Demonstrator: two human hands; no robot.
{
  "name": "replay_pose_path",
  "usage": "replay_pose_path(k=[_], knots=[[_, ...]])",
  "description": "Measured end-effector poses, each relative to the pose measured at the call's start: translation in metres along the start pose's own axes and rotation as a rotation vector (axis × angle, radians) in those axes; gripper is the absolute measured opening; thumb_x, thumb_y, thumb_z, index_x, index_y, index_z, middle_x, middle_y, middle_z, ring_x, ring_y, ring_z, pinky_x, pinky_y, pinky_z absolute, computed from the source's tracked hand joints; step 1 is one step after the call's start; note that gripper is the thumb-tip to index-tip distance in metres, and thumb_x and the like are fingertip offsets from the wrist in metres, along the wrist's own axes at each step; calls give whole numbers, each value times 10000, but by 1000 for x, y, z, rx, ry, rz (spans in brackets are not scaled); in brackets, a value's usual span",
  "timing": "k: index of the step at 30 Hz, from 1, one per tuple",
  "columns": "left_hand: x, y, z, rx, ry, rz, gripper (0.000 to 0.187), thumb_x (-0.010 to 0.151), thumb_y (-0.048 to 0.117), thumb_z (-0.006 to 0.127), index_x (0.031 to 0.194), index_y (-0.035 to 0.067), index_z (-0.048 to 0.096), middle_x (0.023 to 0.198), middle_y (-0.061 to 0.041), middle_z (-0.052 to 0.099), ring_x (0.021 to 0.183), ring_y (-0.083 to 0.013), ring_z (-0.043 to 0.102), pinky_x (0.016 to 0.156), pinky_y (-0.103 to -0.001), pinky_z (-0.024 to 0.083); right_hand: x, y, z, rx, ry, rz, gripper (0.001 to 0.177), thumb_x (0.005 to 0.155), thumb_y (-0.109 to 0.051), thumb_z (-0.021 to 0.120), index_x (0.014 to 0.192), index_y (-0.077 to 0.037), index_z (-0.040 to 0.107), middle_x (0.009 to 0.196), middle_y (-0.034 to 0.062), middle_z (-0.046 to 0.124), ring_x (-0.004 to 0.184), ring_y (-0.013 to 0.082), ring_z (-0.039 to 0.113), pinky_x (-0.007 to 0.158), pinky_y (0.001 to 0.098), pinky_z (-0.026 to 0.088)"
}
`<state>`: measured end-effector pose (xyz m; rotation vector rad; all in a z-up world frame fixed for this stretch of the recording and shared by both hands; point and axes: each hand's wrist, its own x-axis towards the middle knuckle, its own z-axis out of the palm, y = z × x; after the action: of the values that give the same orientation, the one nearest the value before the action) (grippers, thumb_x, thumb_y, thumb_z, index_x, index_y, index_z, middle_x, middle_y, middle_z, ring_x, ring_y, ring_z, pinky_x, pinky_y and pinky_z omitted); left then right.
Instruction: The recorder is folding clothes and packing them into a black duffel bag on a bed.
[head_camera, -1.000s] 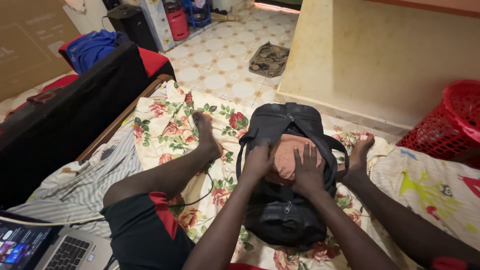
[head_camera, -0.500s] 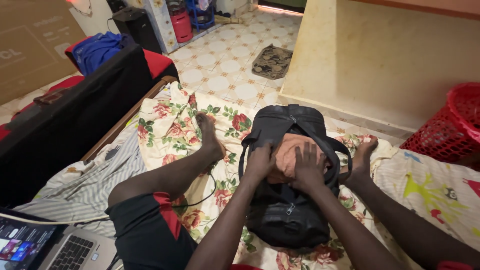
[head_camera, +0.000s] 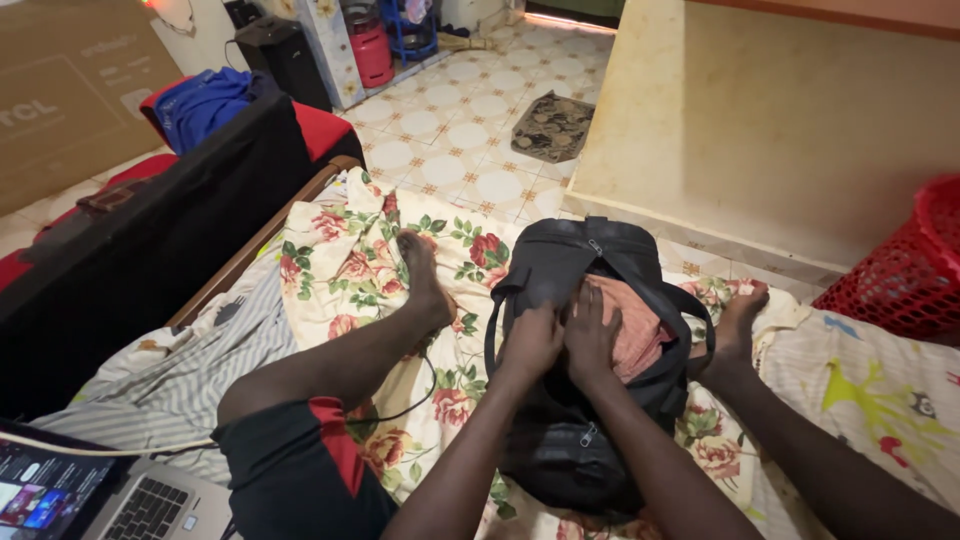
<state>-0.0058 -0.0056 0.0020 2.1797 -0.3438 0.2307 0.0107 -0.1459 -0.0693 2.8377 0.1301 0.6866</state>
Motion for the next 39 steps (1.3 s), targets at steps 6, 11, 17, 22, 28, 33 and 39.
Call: replay_pose_path(k=[6,11,17,22,28,33,39], knots=[[-5,5,-13,-22,-8,9,224,887,172,623,992,-24,649,871,-300,690,857,-507,673,784,-595,528,5,-5,23,4,35,82,601,973,-389,508,1508,-118,476,1643,109,359,1504,254,332,1109,627,284],[-5,13,-21,-40,-32,6,262,934,218,628,1039,-19,667,883,-304,687,863,-511,668,789,-590,530,-12,10,-35,-27,35,4,761,887,-365,642,1566,-114,406,1666,145,315,1538,292,264,1143,607,258],[2,0,-7,-8,-20,-27,296,870,177,635,1083,-28,660,867,-288,700,842,-488,685,781,-576,546,-31,58,-81,279,-210,-39,1168,597,-427,864,1548,-72,286,1607,227,209,1516,383,150,1124,688,221],[3,-2,-3,-22,-3,-12,274,862,167,639,1045,-37,660,864,-275,709,845,-475,688,782,-572,548,-31,71,-59,154,-209,-113,1103,629,-338,864,1552,-105,306,1639,195,224,1544,372,166,1086,663,293],[0,-2,-3,-22,-49,-35,327,904,207,626,1141,-16,657,859,-274,706,844,-474,689,774,-571,549,-21,73,-38,143,-36,-58,1026,627,-266,869,1525,-171,384,1627,133,304,1557,334,229,1144,635,295],[4,-8,2,19,-19,-26,405,866,191,627,1217,-12,624,838,-272,700,817,-482,685,768,-580,538,-13,67,-66,76,-256,-76,1093,610,-337,883,1542,-150,344,1633,151,244,1540,346,179,1157,643,235],[4,-5,-4,-21,-15,-11,394,851,191,633,1184,-19,616,865,-281,706,838,-487,689,770,-581,547,0,33,-83,381,-295,-42,1258,609,-513,868,1603,-83,227,1621,228,131,1524,383,95,1144,684,178]])
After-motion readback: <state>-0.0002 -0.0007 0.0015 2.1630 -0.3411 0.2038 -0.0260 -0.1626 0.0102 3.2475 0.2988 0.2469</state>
